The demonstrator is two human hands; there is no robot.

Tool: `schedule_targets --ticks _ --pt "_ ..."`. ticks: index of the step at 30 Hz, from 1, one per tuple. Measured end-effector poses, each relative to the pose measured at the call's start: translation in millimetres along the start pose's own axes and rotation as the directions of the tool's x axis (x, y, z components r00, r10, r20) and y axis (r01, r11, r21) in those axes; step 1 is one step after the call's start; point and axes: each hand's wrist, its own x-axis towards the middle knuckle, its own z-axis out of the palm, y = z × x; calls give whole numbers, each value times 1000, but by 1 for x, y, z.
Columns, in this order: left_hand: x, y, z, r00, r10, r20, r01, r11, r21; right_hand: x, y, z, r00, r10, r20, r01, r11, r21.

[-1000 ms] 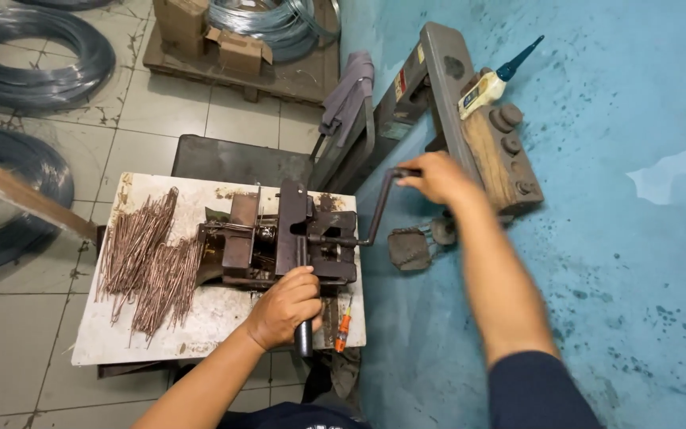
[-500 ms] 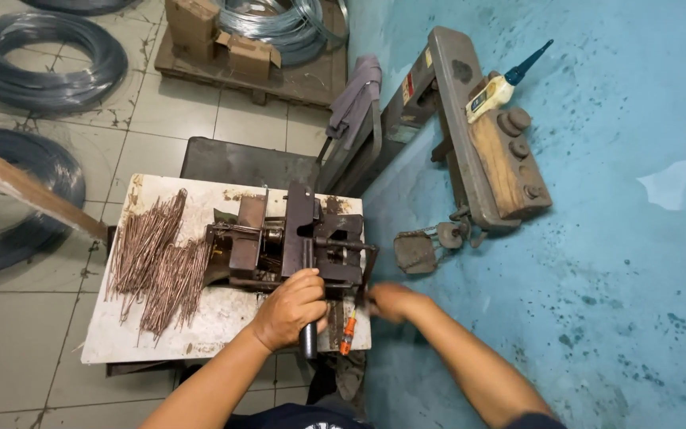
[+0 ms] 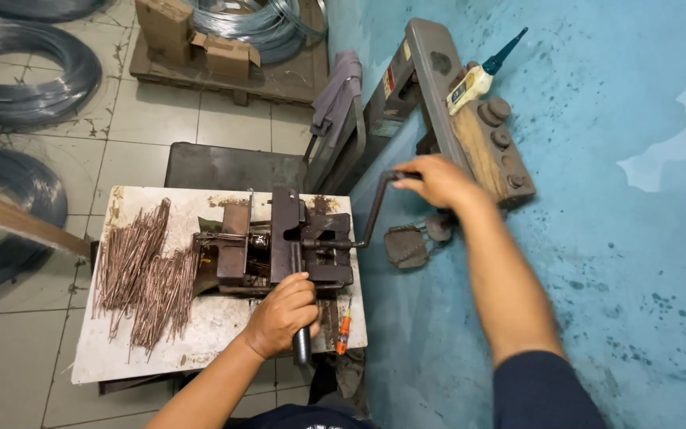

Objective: Manually feeding and processing metal wires using a lever-operated machine.

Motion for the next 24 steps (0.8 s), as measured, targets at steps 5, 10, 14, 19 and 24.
schedule_targets --ticks 5,10,14,19,24 --pt "5 3 -4 1000 1 -10 -1 1000 5 136 36 104 997 3 -78 1 999 52" --pt "5 4 -6 1000 -13 5 13 1000 -7 179 48 191 996 83 34 -86 990 116" --pt "7 5 -3 1000 11 1 -11 1000 6 181 76 273 967 1 254 8 999 -36" --pt "9 1 -8 999 46 7 -46 999 22 137 74 335 852 -296 432 478 779 -406" --pt "15 3 -16 993 17 120 -14 999 -32 16 25 294 931 -143 336 99 984 145"
